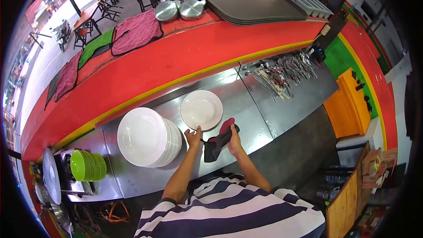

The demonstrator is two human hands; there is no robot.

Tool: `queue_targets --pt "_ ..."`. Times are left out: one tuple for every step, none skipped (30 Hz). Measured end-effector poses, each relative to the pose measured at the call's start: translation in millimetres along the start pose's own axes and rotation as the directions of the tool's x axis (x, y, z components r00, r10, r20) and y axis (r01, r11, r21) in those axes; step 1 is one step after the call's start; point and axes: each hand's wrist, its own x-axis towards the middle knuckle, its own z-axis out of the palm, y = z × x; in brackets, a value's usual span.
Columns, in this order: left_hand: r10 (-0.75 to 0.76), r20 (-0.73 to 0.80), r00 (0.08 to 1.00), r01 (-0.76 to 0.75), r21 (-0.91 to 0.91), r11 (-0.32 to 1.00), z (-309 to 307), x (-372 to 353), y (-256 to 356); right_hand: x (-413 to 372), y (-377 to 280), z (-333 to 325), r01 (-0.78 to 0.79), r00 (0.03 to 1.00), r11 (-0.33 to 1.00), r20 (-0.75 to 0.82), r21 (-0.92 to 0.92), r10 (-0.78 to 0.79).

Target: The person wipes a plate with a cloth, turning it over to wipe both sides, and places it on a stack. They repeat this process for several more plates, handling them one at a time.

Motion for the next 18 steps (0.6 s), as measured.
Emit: queue_targets --pt "0.032 -0.075 0.997 -0.030 0.028 0.999 7 6 0 8 -1 -1 -0.016 1.000 0.999 0.011 -0.028 0.017" --pt "0.126 -0.115 0.985 -0.120 0.052 0.991 8 8 2 17 -1 -2 -0.034 0.999 0.998 0.020 -0.054 0.035" --pt "0.217 -0.153 0.964 -0.206 0.083 0.975 9 7 7 24 0 -5 -0.053 0.998 0.996 0.027 -0.078 0.055" --pt "0.237 -0.231 0.944 -0.207 0.146 0.967 13 17 2 26 -4 -5 -0.090 0.988 0.992 0.114 -0.085 0.099" --pt "0.313 -0.235 0.920 -0.280 0.165 0.946 12 25 -2 28 -5 -4 -0.113 0.985 0.988 0.115 -0.107 0.126" --pt "0.293 -0.212 0.932 -0.255 0.189 0.948 11 27 -1 31 -5 -1 -0.134 0.982 0.983 0.117 -0.128 0.149" --pt "0.274 -0.188 0.943 -0.233 0.214 0.949 11 28 4 34 -6 2 -0.152 0.978 0.977 0.118 -0.148 0.170" --pt "0.332 -0.177 0.926 -0.317 0.109 0.942 12 33 3 35 -6 5 -0.160 0.977 0.975 0.115 -0.155 0.178" --pt "0.349 -0.169 0.922 -0.340 0.082 0.937 12 39 -1 36 -7 7 -0.150 0.980 0.977 0.110 -0.154 0.168" --pt "0.365 -0.161 0.917 -0.361 0.057 0.931 12 42 -3 37 -6 9 -0.141 0.982 0.978 0.104 -0.153 0.158" --pt "0.381 -0.153 0.912 -0.380 0.033 0.924 11 46 -5 37 -5 9 -0.134 0.984 0.979 0.097 -0.151 0.149" --pt "0.337 -0.151 0.929 -0.324 0.104 0.940 10 30 12 41 -5 5 -0.179 0.978 0.965 0.075 -0.191 0.196" --pt "0.368 -0.166 0.915 -0.351 0.123 0.928 11 33 6 45 -3 -1 -0.169 0.978 0.966 0.086 -0.195 0.188" --pt "0.400 -0.180 0.899 -0.378 0.143 0.915 11 35 0 49 0 -6 -0.157 0.979 0.967 0.098 -0.199 0.179" --pt "0.432 -0.193 0.881 -0.406 0.163 0.899 11 39 -3 54 1 -5 -0.145 0.979 0.969 0.111 -0.202 0.170" --pt "0.412 -0.203 0.888 -0.376 0.193 0.906 12 31 5 46 -4 4 -0.130 0.987 0.981 0.075 -0.146 0.142" --pt "0.382 -0.192 0.904 -0.355 0.162 0.921 11 24 13 39 -11 13 -0.125 0.988 0.982 0.072 -0.143 0.136" --pt "0.350 -0.182 0.919 -0.331 0.129 0.935 10 22 13 38 -13 14 -0.120 0.989 0.982 0.071 -0.143 0.131"
